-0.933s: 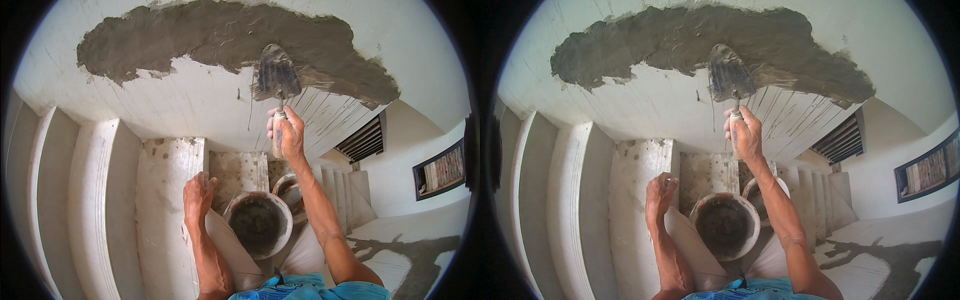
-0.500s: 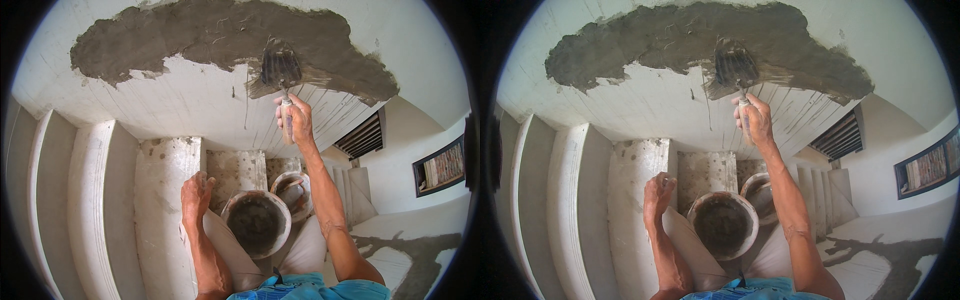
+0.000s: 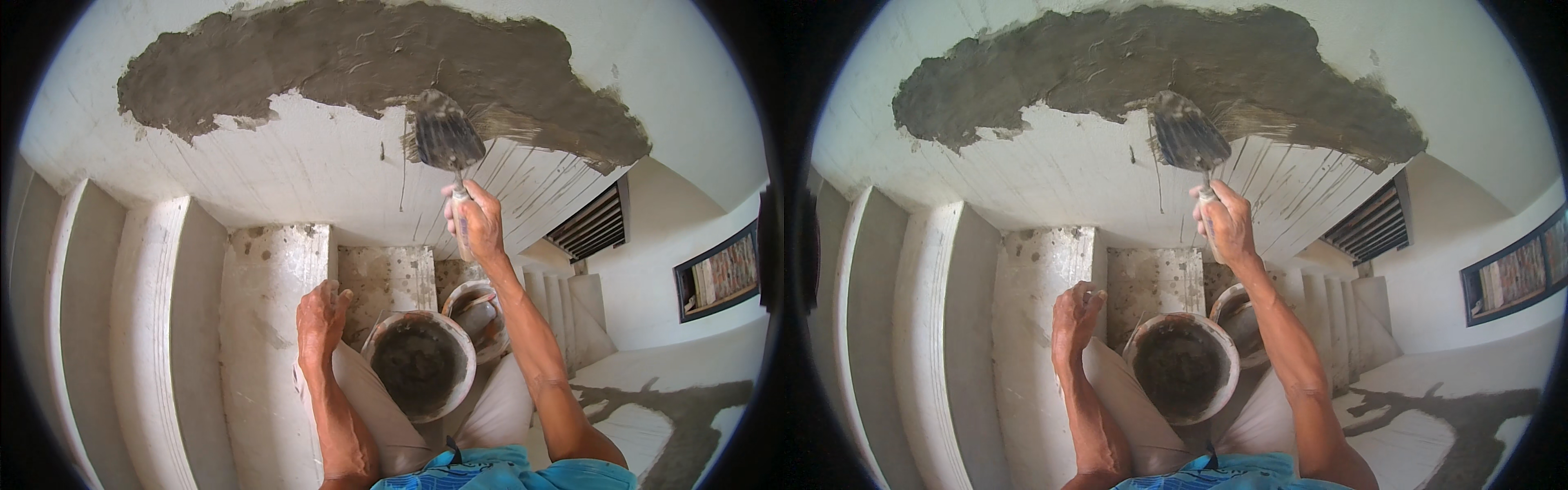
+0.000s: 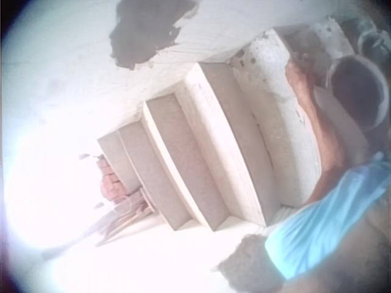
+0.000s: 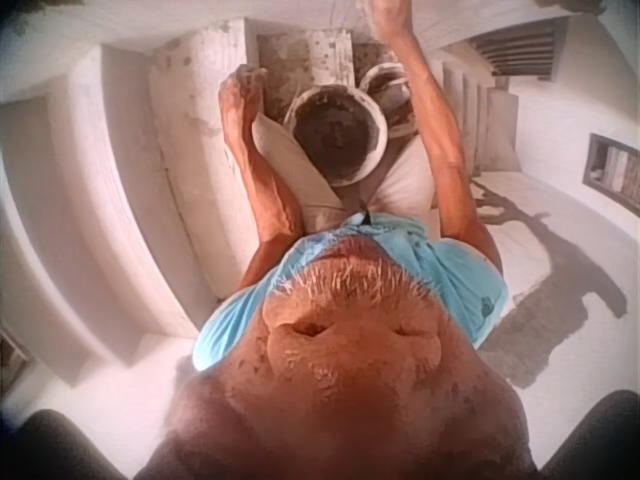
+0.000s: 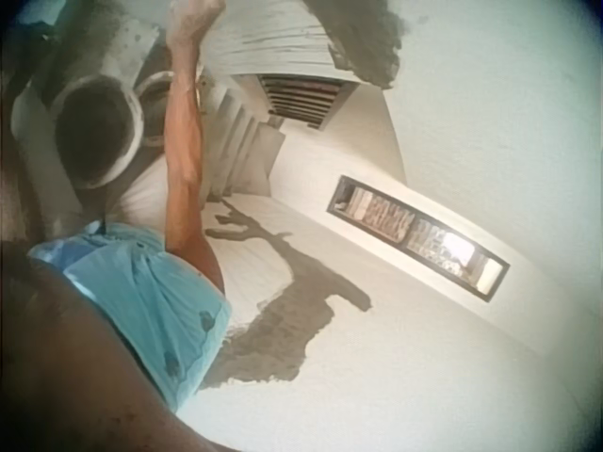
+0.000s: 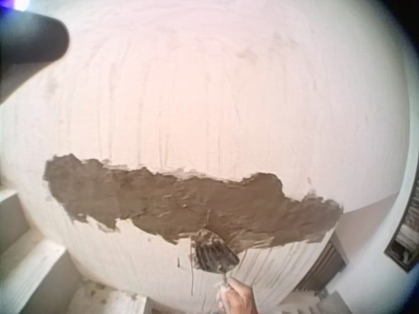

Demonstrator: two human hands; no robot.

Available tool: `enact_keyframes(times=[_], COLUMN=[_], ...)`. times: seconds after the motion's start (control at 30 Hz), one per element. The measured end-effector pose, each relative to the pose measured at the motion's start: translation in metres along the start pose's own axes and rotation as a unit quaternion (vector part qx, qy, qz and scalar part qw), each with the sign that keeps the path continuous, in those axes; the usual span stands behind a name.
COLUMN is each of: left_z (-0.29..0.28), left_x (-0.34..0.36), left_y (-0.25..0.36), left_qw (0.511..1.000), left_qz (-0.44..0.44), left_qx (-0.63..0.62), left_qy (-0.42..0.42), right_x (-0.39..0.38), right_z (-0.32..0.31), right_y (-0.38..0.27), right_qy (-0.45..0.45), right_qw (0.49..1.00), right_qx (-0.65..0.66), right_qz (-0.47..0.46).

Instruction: The person scoops cement from a bucket with a trowel and applies it to the wall above a staircase, smoothing the surface with the trowel. The person repeatedly scoops and spreads the cement to cover a section of the wall.

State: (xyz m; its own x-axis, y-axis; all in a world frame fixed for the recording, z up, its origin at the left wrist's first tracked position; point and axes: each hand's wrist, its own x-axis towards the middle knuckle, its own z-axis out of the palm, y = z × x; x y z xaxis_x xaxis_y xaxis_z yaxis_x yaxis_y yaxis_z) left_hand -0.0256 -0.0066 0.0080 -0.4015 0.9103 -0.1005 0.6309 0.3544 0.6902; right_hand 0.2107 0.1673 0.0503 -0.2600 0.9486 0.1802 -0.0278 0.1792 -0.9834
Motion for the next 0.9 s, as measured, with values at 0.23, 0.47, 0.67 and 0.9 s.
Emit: enact_keyframes(times=[0.23, 0.47, 0.67, 0.9], left_z=[-0.001, 0.002, -0.001, 0.000], left_x=[0.001, -0.001, -0.004, 0.000], left_y=[-0.004, -0.004, -0.005, -0.001], left_qw=[1.000, 1.000, 1.000, 1.000], left_qz=[-0.001, 0.010, -0.006, 0.000], left_qx=[-0.011, -0.009, 0.001, -0.010], left_qy=[-0.001, 0.005, -0.010, 0.000], right_x=[0.024, 0.000, 0.014, 0.002], right_z=[-0.004, -0.014, 0.020, -0.013], right_y=[-0.002, 0.020, -0.010, 0.016], right_qy=[0.043, 0.092, 0.036, 0.112], right_qw=[0.997, 0.994, 0.998, 0.990], right_qx=[-0.010, 0.041, 0.034, 0.078], right_qz=[-0.056, -0.045, -0.026, -0.033])
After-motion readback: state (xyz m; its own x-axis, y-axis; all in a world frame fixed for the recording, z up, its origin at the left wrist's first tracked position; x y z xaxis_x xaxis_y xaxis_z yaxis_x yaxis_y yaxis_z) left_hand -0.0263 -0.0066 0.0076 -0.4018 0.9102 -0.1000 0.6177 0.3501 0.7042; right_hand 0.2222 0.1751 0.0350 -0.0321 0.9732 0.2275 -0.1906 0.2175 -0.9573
